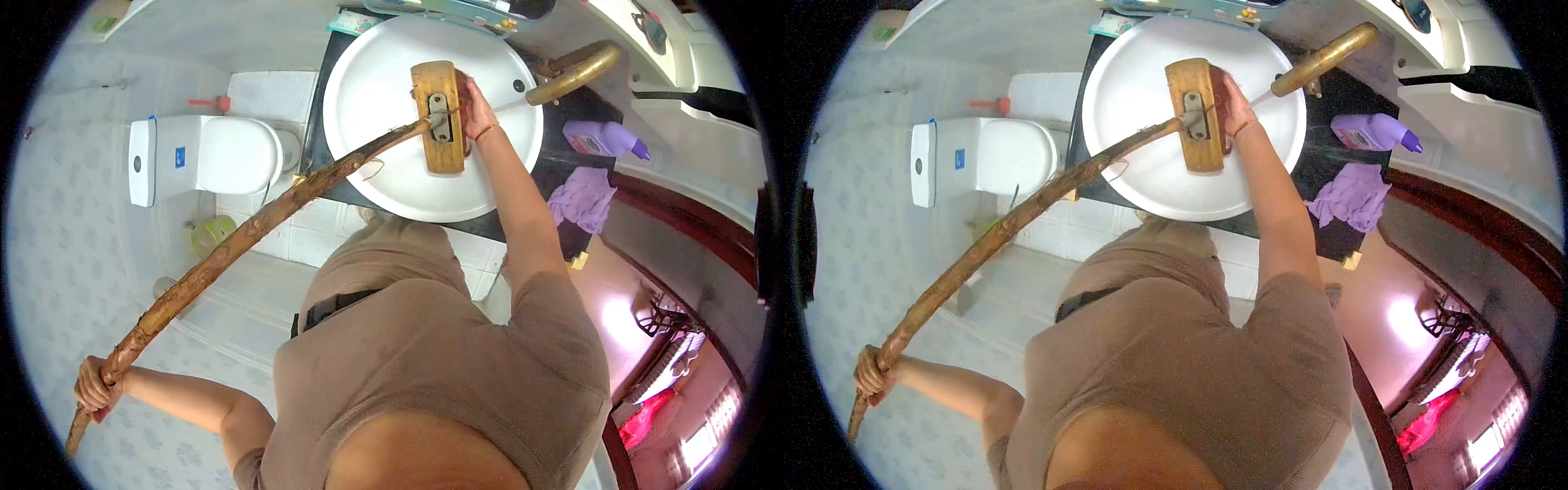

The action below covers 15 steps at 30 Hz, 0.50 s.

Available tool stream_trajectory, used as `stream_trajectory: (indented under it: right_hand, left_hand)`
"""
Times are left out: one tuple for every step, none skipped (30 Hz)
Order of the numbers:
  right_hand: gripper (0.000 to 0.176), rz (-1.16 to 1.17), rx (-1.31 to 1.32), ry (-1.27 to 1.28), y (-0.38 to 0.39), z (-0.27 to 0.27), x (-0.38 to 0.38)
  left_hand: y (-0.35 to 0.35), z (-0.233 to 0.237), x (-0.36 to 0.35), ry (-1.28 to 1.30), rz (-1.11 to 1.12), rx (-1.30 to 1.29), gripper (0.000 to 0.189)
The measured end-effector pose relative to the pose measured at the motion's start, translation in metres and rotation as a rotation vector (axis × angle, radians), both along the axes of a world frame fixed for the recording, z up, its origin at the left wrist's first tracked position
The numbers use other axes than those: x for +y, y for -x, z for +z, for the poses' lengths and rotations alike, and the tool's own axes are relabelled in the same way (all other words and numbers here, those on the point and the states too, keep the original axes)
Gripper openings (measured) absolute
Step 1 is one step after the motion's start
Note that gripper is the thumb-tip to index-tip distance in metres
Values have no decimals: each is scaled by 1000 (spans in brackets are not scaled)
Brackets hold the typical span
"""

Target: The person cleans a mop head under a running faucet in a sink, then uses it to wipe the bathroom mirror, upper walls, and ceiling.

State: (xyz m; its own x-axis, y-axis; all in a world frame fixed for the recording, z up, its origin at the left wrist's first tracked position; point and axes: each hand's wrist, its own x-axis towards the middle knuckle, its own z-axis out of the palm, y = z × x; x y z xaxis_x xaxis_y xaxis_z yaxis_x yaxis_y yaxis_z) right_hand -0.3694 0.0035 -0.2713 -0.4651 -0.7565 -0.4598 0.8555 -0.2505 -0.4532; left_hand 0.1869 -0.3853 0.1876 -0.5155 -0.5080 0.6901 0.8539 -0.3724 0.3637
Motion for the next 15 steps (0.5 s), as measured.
stream_trajectory:
  right_hand:
    - [58, 69, 69, -13, 0, -1, -6]
    - [58, 64, 71, -10, -1, -2, -9]
    - [55, 84, 12, -99, -6, 1, -11]
    - [53, 103, -47, -189, -12, 5, -12]
    - [48, 9, -57, -210, -20, 9, -11]
    - [48, 8, -52, -209, -27, 27, -9]
    - [48, -49, -7, -279, -35, 49, -6]
    - [48, -104, 38, -353, -39, 59, -4]
    - [51, -126, -2, -174, -34, 38, 3]
    - [51, -124, 3, -179, -25, 30, 10]
    - [56, -134, -53, -7, -17, 23, 18]
    - [61, -139, -108, 164, -10, 21, 24]
    - [71, -118, -157, 205, -7, 39, 31]
    - [71, -106, -156, 199, -1, 34, 33]
    - [74, -12, -134, 382, 7, 25, 35]
  left_hand:
    - [5, 0, 2, 6, -7, 2, 25]
    - [8, -1, 5, 30, 5, -15, 25]
    - [15, -2, 9, 52, 18, -33, 25]
    - [22, -2, 13, 53, 13, -34, 25]
    - [30, -1, 16, 84, -87, 18, 25]
    - [33, -1, 18, 115, -184, 73, 24]
    - [25, 0, 13, 135, -239, 96, 22]
    - [27, 3, 15, 130, -237, 98, 22]
    - [31, 9, 19, 214, -312, 150, 22]
    - [37, 13, 22, 300, -388, 204, 22]
    - [43, 18, 27, 366, -445, 255, 22]
    - [58, 24, 43, 426, -494, 303, 22]
    - [72, 29, 59, 476, -522, 345, 24]
    - [82, 32, 76, 503, -523, 373, 26]
    - [90, 29, 87, 519, -552, 381, 26]
